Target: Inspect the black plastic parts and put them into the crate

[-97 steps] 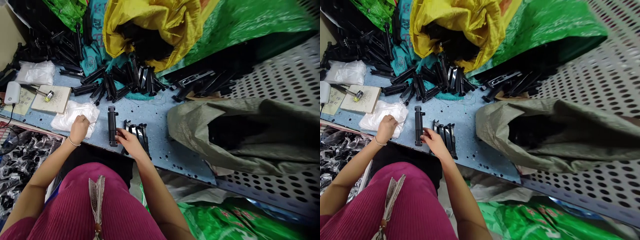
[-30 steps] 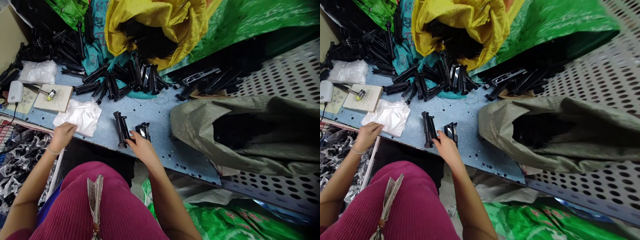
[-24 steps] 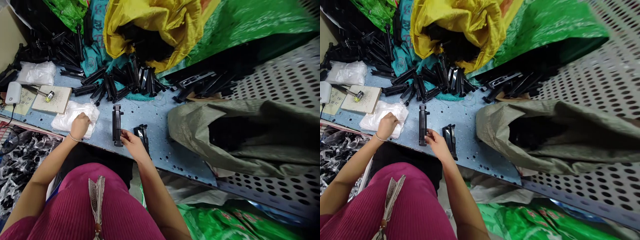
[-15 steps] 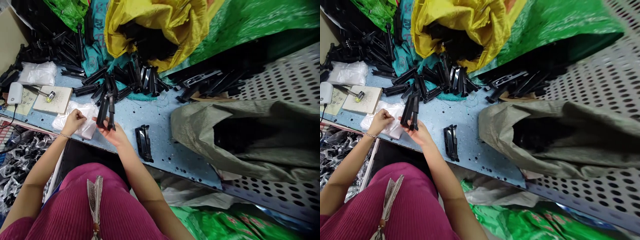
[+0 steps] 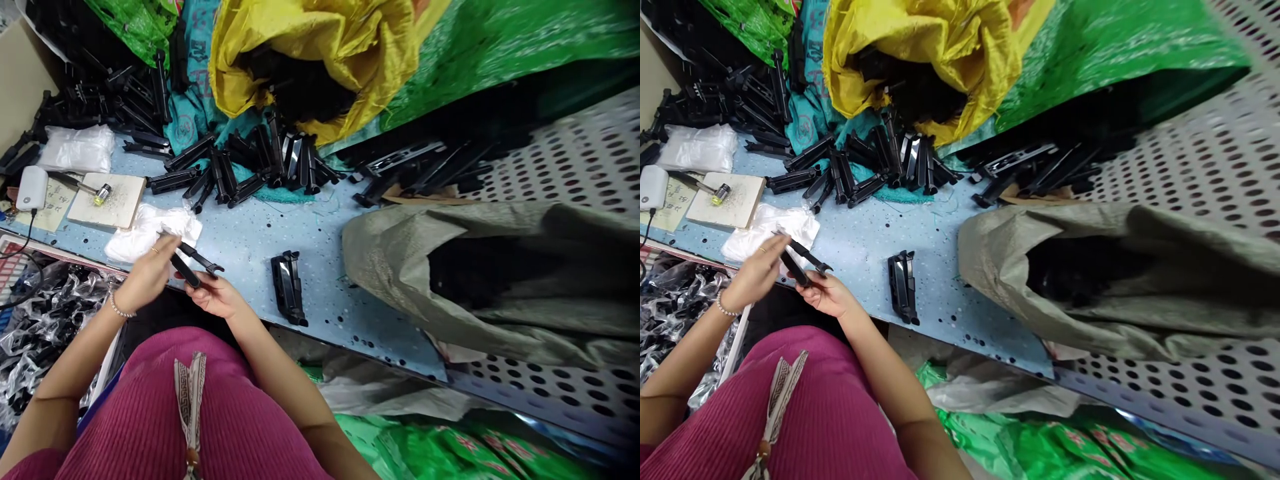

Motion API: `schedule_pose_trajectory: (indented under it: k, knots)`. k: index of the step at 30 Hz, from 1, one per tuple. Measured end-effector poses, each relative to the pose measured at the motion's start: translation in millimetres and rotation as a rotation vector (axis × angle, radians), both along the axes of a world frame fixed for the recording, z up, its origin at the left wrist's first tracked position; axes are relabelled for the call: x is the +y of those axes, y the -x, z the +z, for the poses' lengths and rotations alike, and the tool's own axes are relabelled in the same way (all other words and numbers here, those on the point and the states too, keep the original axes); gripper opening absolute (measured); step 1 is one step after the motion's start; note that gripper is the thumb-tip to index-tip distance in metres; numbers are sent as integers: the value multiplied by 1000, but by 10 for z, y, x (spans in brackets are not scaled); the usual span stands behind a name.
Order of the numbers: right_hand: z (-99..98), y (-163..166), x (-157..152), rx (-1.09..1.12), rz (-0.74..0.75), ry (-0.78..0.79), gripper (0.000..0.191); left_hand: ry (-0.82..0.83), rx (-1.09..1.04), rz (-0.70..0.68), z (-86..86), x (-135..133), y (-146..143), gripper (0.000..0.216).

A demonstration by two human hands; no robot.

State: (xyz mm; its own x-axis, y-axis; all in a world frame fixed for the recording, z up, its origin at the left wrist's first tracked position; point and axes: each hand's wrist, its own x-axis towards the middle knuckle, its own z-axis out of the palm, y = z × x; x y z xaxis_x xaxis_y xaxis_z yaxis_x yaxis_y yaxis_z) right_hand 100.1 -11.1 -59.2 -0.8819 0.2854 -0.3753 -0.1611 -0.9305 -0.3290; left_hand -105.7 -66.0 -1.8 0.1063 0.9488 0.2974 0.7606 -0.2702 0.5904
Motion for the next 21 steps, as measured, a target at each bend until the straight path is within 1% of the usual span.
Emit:
schedule_pose_trajectory:
  k: [2, 3, 4, 6, 8, 9, 10, 12, 15, 18, 20, 21]
  knots:
    - [-4, 39, -45, -45, -105, -88, 29, -25, -42, -60, -4, -141, -108, 64]
    - [-1, 38, -65, -60, -139, -121, 28, -42, -68, -47, -15, -191, -118, 63]
    - [3, 19, -82, -59, -155, -134, 28, -60, -92, -6, -31, -223, -99, 62]
    - [7, -68, -109, -15, -137, -100, 31, -86, -110, 129, -84, -237, 2, 57]
    - [5, -198, -135, 41, -104, -47, 35, -108, -84, 264, -154, -200, 123, 54]
    - [2, -267, -152, 63, -86, -36, 38, -114, -61, 311, -190, -172, 169, 54]
    - [-1, -334, -174, 80, -61, -39, 41, -116, -37, 340, -223, -141, 197, 54]
    - [-1, -447, -231, 102, -9, -75, 45, -118, 7, 355, -272, -83, 197, 57]
    - [3, -526, -320, 95, 2, -102, 43, -156, 56, 301, -292, -27, 83, 62]
    - [-16, -472, -356, 73, -32, -14, 37, -245, 101, 203, -278, -49, -117, 67]
    - [-42, -379, -340, 58, -95, 41, 30, -316, 128, 80, -282, -123, -271, 70]
    - [-54, -325, -325, 39, -153, 53, 27, -343, 140, -9, -292, -173, -343, 71]
